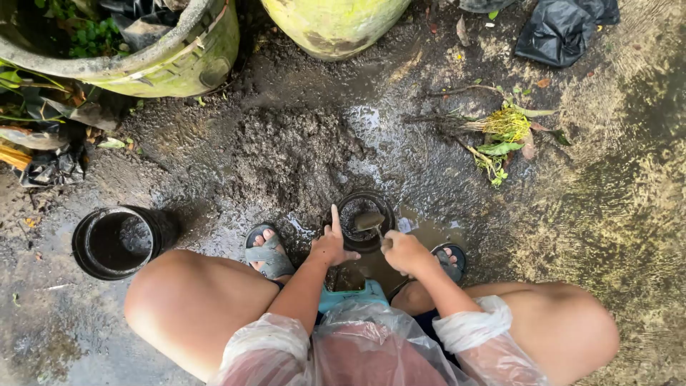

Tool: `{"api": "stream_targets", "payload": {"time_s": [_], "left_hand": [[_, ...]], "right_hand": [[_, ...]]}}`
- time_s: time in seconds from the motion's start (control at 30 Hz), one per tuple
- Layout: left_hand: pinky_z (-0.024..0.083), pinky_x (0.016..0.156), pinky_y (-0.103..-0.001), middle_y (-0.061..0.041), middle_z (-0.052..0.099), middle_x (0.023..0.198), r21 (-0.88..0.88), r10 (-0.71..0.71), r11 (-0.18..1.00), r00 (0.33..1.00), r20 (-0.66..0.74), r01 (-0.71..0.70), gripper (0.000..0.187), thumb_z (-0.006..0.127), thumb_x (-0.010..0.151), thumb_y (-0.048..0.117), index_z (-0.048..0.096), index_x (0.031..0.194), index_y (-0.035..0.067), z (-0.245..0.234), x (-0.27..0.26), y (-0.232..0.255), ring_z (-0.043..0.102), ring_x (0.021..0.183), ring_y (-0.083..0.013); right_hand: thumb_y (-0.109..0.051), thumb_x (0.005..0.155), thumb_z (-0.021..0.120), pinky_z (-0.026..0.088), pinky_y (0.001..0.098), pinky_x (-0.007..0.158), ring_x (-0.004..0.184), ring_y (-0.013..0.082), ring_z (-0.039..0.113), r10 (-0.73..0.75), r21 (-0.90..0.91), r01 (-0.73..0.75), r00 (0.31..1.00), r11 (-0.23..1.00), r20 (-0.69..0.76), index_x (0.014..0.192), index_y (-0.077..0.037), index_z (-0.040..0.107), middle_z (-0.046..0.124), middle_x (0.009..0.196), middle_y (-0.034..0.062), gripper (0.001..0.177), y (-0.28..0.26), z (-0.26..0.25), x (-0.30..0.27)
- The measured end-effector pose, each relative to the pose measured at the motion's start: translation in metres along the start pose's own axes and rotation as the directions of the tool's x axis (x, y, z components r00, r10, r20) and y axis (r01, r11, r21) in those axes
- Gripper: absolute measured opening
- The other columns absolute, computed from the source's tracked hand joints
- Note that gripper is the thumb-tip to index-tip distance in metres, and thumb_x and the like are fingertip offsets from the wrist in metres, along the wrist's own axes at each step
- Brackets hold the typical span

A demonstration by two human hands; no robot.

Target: Cleaning and preparing small yellow plant material by hand in a garden nursery.

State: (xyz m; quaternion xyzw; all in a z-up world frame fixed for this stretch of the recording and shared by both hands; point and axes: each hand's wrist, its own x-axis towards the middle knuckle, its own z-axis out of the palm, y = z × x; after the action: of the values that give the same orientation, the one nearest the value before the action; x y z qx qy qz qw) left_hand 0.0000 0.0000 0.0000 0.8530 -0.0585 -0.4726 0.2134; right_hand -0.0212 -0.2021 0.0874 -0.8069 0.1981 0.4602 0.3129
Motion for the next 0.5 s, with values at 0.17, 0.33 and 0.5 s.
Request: {"api": "stream_targets", "payload": {"time_s": [0.17, 0.33, 0.5], "left_hand": [[0.032, 0.113, -0.067, -0.035, 0.032, 0.156, -0.058, 0.008, 0.998, 1.0, 0.028, -0.006, 0.142, 0.084, 0.083, 0.046, -0.032, 0.157, 0.012, 0.0, 0.002, -0.002, 0.055, 0.128, -0.0525], [0.033, 0.112, -0.066, -0.034, 0.034, 0.155, -0.074, 0.0, 0.997, 1.0, 0.022, 0.001, 0.147, 0.087, 0.08, 0.048, -0.033, 0.157, 0.013, 0.006, 0.006, -0.005, 0.055, 0.127, -0.0529], [0.031, 0.113, -0.065, -0.035, 0.03, 0.157, -0.099, 0.009, 0.995, 0.999, 0.044, -0.004, 0.145, 0.086, 0.082, 0.045, -0.034, 0.156, 0.013, -0.001, 0.003, -0.003, 0.052, 0.13, -0.0544]], "right_hand": [[-0.026, 0.093, 0.05, 0.056, 0.0328, 0.033, 0.046, 0.028, 0.068, 0.042, -0.066, -0.037, 0.996, 0.997, 0.077, 0.127, -0.001, 0.065, 0.072, 0.083, 0.0253, 0.045, -0.005, -0.008, -0.01], [-0.026, 0.092, 0.051, 0.056, 0.0317, 0.033, 0.043, 0.0266, 0.066, 0.021, -0.071, -0.012, 0.992, 0.997, 0.125, 0.127, -0.001, 0.063, 0.07, 0.075, 0.024, 0.045, -0.002, -0.005, -0.009], [-0.023, 0.096, 0.048, 0.054, 0.0306, 0.032, 0.042, 0.0238, 0.064, -0.006, 0.059, 0.002, 0.998, 0.998, 0.068, 0.135, 0.005, 0.056, 0.07, 0.094, 0.0316, 0.048, -0.018, -0.017, -0.027]]}}
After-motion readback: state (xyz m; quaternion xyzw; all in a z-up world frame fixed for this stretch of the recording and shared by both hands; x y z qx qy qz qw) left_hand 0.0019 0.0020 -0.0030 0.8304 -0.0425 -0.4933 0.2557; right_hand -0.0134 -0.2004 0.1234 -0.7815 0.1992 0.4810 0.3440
